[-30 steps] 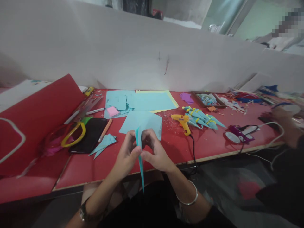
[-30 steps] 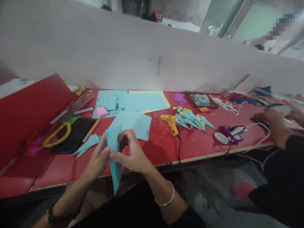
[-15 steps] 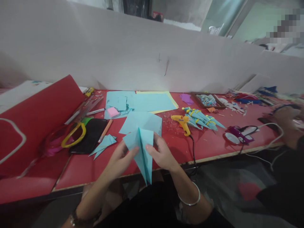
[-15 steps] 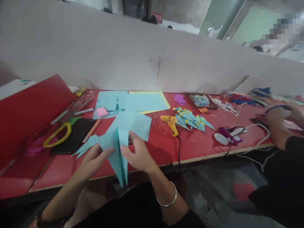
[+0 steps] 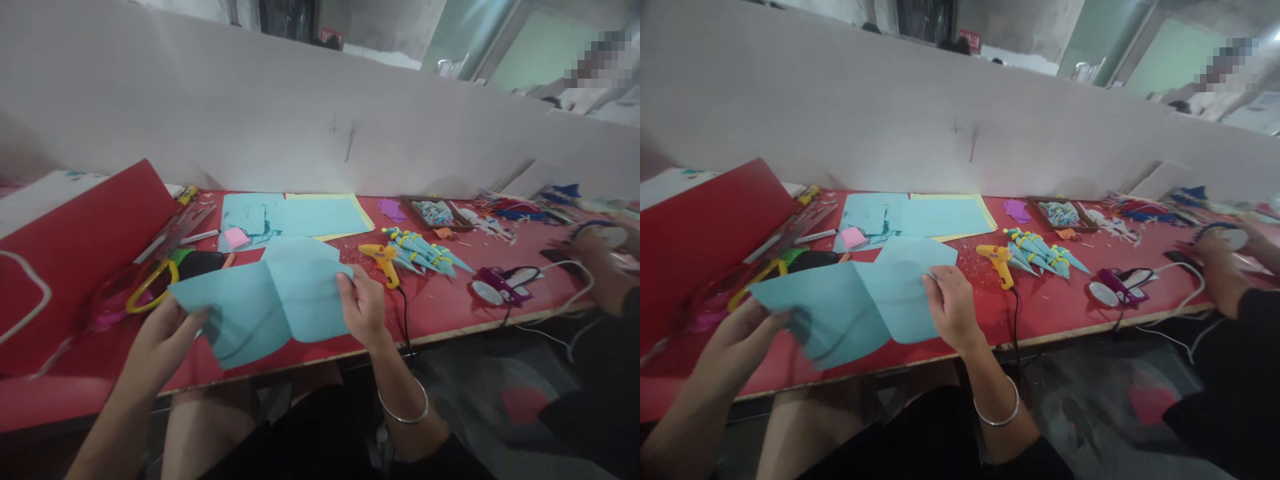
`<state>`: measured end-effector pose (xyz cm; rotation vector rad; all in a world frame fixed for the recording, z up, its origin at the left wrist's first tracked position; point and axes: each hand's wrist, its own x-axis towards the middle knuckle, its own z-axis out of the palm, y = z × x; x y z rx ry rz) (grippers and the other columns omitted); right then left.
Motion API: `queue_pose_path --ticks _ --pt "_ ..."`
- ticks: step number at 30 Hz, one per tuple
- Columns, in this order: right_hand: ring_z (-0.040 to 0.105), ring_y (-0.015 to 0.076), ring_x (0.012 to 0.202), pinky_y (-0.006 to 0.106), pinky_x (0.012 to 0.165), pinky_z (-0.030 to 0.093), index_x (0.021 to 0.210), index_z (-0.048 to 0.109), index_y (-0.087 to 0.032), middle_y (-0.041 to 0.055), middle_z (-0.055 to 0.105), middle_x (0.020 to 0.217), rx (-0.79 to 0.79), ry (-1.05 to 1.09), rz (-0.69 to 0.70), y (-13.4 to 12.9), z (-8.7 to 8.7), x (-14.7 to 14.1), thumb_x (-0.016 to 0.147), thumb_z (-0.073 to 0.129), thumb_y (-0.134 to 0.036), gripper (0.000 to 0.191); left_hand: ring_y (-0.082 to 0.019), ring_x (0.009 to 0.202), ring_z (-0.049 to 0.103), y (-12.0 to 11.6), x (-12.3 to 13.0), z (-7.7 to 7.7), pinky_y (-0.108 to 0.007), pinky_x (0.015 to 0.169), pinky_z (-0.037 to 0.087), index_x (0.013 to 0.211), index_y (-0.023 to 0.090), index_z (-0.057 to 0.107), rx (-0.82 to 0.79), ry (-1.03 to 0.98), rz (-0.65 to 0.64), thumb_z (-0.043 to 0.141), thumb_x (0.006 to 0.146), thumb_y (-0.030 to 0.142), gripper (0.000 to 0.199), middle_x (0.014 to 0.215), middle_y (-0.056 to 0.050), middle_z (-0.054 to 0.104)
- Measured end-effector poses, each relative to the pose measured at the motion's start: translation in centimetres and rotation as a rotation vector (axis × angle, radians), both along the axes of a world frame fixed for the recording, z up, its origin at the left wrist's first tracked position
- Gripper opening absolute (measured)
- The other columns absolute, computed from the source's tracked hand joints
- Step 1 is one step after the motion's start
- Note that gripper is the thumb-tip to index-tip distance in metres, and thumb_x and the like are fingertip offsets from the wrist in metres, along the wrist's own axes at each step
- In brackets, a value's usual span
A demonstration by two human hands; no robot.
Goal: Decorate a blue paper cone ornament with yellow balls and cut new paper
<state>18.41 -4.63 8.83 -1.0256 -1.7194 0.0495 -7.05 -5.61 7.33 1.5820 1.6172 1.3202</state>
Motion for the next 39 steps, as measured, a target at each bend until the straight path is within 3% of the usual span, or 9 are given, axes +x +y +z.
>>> queue_pose_path --ticks 4,5,7,10,14,19,22,28,39 --pt "0.051 0.0121 0.061 0.024 0.060 0.040 0.079 0.050 -0.019 0.0010 0.058 0.067 0.060 -0.056 0.102 -0.4 0.6 -0.7 0.085 0.038 -0.016 0.013 -0.028 0.112 0.041 0.0 2.3 1.2 -0.040 0.082 0.045 0.107 0.014 0.046 0.468 0.364 0.274 0.061 0.063 0.029 0.049 0.119 -0.015 0.044" --pt "0.050 0.0116 0.059 0.024 0.062 0.040 0.080 0.050 -0.019 0.0005 0.059 0.066 0.079 -0.069 0.148 -0.5 0.8 -0.9 0.085 0.039 -0.016 0.013 -0.029 0.116 0.037 -0.1 3.0 1.7 -0.042 0.088 0.041 0.112 0.013 0.043 0.558 0.452 0.291 0.061 0.064 0.028 0.054 0.122 -0.017 0.042" --pt "0.050 0.0109 0.059 0.025 0.066 0.041 0.081 0.050 -0.019 -0.0005 0.059 0.065 0.102 -0.080 0.240 -0.7 1.2 -1.3 0.085 0.038 -0.016 0.013 -0.027 0.116 0.038 -0.3 4.4 2.7 -0.044 0.096 0.033 0.116 0.014 0.043 0.638 0.598 0.207 0.057 0.070 0.026 0.049 0.122 -0.015 0.044" --pt "0.051 0.0103 0.059 0.024 0.063 0.041 0.079 0.050 -0.019 -0.0010 0.058 0.064 0.087 -0.047 0.301 -1.2 1.5 -1.5 0.085 0.037 -0.017 0.015 -0.025 0.102 0.050 -0.3 5.8 3.7 -0.044 0.095 0.029 0.109 0.017 0.048 0.560 0.721 0.097 0.048 0.077 0.025 0.033 0.107 -0.010 0.058" --pt "0.044 0.0089 0.049 0.021 0.049 0.035 0.073 0.050 -0.019 -0.0022 0.052 0.057 -0.002 0.039 0.217 -1.6 1.3 -1.5 0.085 0.038 -0.020 0.017 -0.019 0.075 0.056 0.3 6.0 3.9 -0.037 0.080 0.034 0.088 0.020 0.055 0.464 0.694 0.075 0.037 0.083 0.025 0.020 0.081 -0.003 0.064" --pt "0.032 0.0078 0.042 0.021 0.042 0.028 0.057 0.043 -0.018 -0.0050 0.034 0.047 -0.210 0.222 0.037 -1.5 0.5 -1.6 0.083 0.039 -0.029 0.029 -0.014 0.057 0.046 0.5 5.8 4.4 -0.026 0.054 0.032 0.063 0.019 0.047 0.351 0.459 -0.031 0.036 0.083 0.028 0.024 0.059 0.001 0.048" --pt "0.029 0.0070 0.044 0.020 0.042 0.026 0.056 0.041 -0.018 -0.0053 0.030 0.049 -0.351 0.305 0.083 -1.3 0.4 -1.7 0.082 0.040 -0.034 0.031 -0.011 0.049 0.036 0.4 5.9 4.8 -0.025 0.048 0.028 0.052 0.020 0.035 0.287 0.302 -0.089 0.039 0.081 0.028 0.030 0.052 0.004 0.036" --pt "0.024 0.0057 0.046 0.019 0.041 0.021 0.052 0.030 -0.018 -0.0059 0.022 0.050 -0.464 0.419 0.155 -1.1 0.5 -1.5 0.080 0.042 -0.038 0.036 -0.010 0.046 0.027 0.5 5.8 5.0 -0.027 0.047 0.023 0.047 0.019 0.034 0.237 0.197 -0.118 0.047 0.075 0.030 0.033 0.049 0.005 0.031" --pt "0.023 0.0051 0.045 0.020 0.042 0.019 0.053 0.024 -0.018 -0.0061 0.021 0.049 -0.440 0.347 0.126 -1.4 -0.3 -1.6 0.084 0.038 -0.034 0.038 -0.009 0.047 0.029 1.1 5.9 4.0 -0.025 0.050 0.028 0.046 0.019 0.037 0.254 0.200 -0.033 0.049 0.075 0.030 0.033 0.049 0.005 0.033"
